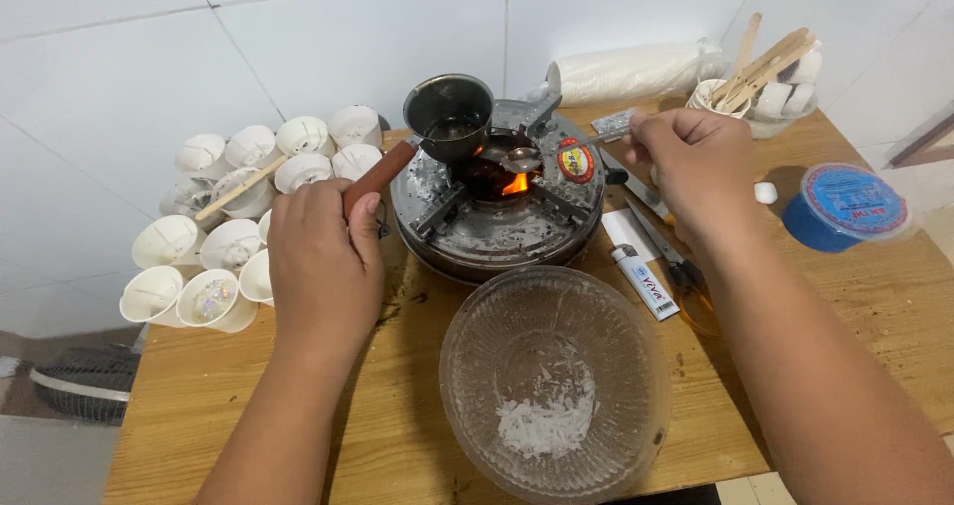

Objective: Prepare wax for candle making by transferring flakes to a melting pot and heating them on a stove.

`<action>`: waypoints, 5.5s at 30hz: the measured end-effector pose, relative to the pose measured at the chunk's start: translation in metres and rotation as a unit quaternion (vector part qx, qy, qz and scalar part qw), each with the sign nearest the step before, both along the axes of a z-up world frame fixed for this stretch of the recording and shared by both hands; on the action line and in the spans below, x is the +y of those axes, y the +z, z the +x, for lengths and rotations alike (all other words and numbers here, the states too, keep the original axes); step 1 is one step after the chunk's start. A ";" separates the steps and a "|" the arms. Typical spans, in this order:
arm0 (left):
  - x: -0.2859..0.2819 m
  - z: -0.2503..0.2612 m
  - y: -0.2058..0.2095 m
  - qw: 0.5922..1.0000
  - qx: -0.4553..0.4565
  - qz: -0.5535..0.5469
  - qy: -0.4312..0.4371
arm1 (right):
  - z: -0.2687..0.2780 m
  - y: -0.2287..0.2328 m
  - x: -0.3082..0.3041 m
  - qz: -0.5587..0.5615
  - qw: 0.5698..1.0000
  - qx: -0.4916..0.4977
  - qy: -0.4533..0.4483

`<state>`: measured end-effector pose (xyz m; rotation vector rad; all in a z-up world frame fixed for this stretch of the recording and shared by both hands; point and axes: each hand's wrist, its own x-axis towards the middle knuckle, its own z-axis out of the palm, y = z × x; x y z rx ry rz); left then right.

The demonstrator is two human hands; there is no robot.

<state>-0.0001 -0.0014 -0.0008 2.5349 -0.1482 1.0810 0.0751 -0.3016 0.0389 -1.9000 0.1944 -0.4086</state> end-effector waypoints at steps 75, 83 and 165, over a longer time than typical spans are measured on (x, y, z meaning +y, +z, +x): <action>-0.021 0.000 -0.003 0.995 0.075 0.057 -0.035 | -0.013 -0.003 -0.008 -0.472 0.806 -0.331 0.137; -0.022 -0.002 0.001 0.997 0.036 0.046 -0.047 | -0.023 0.003 -0.005 -0.492 0.789 -0.339 0.141; -0.026 -0.023 0.081 0.846 0.088 -0.435 -0.295 | -0.042 0.025 0.016 -0.270 0.814 -0.487 0.166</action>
